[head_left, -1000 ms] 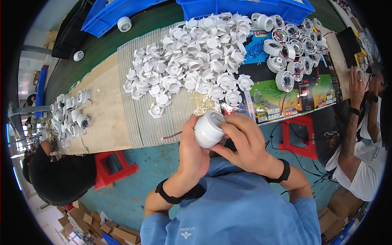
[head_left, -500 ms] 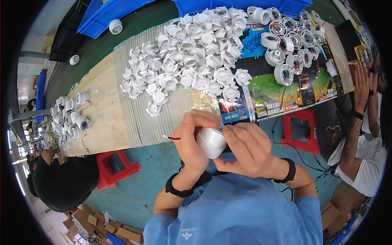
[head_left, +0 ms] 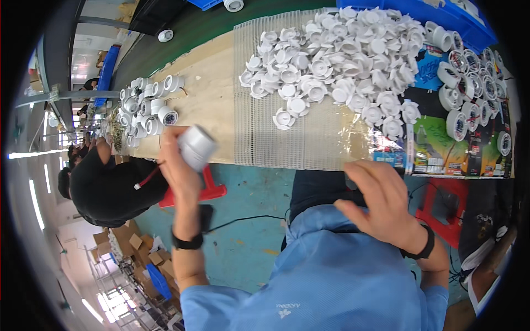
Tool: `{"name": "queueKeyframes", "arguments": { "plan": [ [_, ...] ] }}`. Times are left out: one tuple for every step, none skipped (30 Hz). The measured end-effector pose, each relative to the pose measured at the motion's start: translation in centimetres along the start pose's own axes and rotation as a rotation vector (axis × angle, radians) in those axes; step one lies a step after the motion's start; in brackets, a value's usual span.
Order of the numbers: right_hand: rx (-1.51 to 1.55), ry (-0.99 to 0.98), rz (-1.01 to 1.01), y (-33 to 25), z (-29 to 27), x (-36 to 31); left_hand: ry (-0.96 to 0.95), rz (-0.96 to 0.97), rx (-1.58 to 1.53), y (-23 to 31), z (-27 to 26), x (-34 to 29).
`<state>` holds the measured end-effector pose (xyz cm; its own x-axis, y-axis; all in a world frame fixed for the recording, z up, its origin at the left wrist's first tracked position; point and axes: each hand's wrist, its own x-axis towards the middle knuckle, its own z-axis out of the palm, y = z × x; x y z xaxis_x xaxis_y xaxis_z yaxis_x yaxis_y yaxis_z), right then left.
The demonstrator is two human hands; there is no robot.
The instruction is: Assembling plastic electronic housing components on a factory production line.
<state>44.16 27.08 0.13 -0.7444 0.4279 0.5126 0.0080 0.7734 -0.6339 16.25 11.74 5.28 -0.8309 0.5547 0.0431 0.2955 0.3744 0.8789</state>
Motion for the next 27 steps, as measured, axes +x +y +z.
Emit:
{"name": "queueKeyframes", "arguments": {
  "plan": [
    [0.008, -0.013, 0.020, 0.0, 0.1, -0.3, 0.050, 0.405, 0.414, -0.6, -2.4, 1.8],
    [0.014, -0.030, 0.038, -0.2, 0.3, -0.5, 0.054, 0.397, 0.434, -4.0, -3.3, 2.7],
    [0.048, -0.057, 0.033, -0.7, 0.3, -0.4, -0.023, 0.591, 0.774, -8.3, -4.7, 3.0],
    [0.035, -0.062, 0.047, -0.9, 0.8, -0.6, -0.132, 0.793, 1.060, -12.0, -4.3, 4.2],
    [0.050, -0.101, 0.069, -1.0, 0.6, -0.8, -0.151, 0.792, 1.058, -10.8, -3.6, 4.8],
    [0.052, -0.132, 0.078, -0.5, 0.9, -0.6, -0.241, 0.728, 1.018, -8.6, -2.2, 6.3],
    [0.048, -0.130, 0.084, -0.1, 0.8, -0.9, -0.332, 0.657, 0.982, -6.1, -1.4, 7.0],
    [0.027, -0.139, 0.146, 0.0, 0.4, -1.6, -0.354, 0.667, 0.967, -3.6, -1.2, 7.5],
    [0.012, -0.142, 0.194, 0.4, 0.2, -2.1, -0.329, 0.623, 0.953, -1.0, -1.8, 8.0],
    [0.015, -0.140, 0.201, 0.6, 0.1, -2.6, -0.304, 0.569, 0.946, 0.1, -2.7, 8.3],
    [0.001, -0.119, 0.266, 0.8, -0.1, -3.2, -0.313, 0.570, 0.948, -1.2, -3.4, 8.9],
    [-0.010, -0.098, 0.320, 0.7, -0.4, -3.3, -0.381, 0.640, 1.023, -3.6, -4.2, 9.4],
    [0.025, -0.109, 0.355, 0.6, -0.4, -3.3, -0.447, 0.700, 1.106, -6.5, -4.9, 9.5],
    [0.033, -0.113, 0.349, -0.1, -0.7, -3.4, -0.422, 0.605, 1.279, -9.7, -3.8, 9.0],
    [0.030, -0.124, 0.352, -0.1, -0.7, -3.5, -0.474, 0.602, 1.257, -9.2, -3.8, 8.7],
    [0.029, -0.134, 0.352, -0.1, -0.7, -3.5, -0.523, 0.598, 1.239, -8.7, -4.0, 8.4],
    [0.041, -0.121, 0.365, 0.2, -0.8, -3.4, -0.525, 0.611, 1.237, -9.0, -3.7, 9.0],
    [0.047, -0.112, 0.355, 0.3, -0.8, -3.5, -0.507, 0.469, 1.050, -9.0, -3.8, 9.3],
    [0.037, -0.107, 0.375, 0.3, -0.9, -3.8, -0.482, 0.331, 0.862, -8.8, -4.2, 9.5],
    [0.029, -0.103, 0.393, 0.4, -1.0, -4.1, -0.467, 0.334, 0.874, -8.5, -4.7, 9.1],
    [0.049, -0.085, 0.447, 0.6, -1.1, -4.7, -0.431, -0.153, 0.308, -7.1, -3.3, 8.1],
    [0.054, -0.076, 0.438, 0.8, -1.2, -5.0, -0.349, -0.619, -0.275, -6.2, -2.5, 6.9],
    [0.051, -0.083, 0.458, 1.0, -1.2, -5.3, -0.427, -0.667, -0.458, -6.5, -2.3, 6.1],
    [0.050, -0.088, 0.483, 1.1, -1.3, -5.5, -0.507, -0.712, -0.639, -6.6, -1.8, 5.3],
    [0.063, -0.102, 0.498, 1.2, -1.3, -5.5, -0.292, -0.791, -0.798, -5.1, 0.0, 3.9],
    [0.062, -0.098, 0.493, 1.2, -1.2, -5.6, -0.384, -0.792, -0.927, -5.4, 0.1, 3.3],
    [0.079, -0.116, 0.499, 1.1, -1.0, -5.7, -0.452, -0.812, -1.067, -5.4, 0.3, 2.7]
  ]
}}
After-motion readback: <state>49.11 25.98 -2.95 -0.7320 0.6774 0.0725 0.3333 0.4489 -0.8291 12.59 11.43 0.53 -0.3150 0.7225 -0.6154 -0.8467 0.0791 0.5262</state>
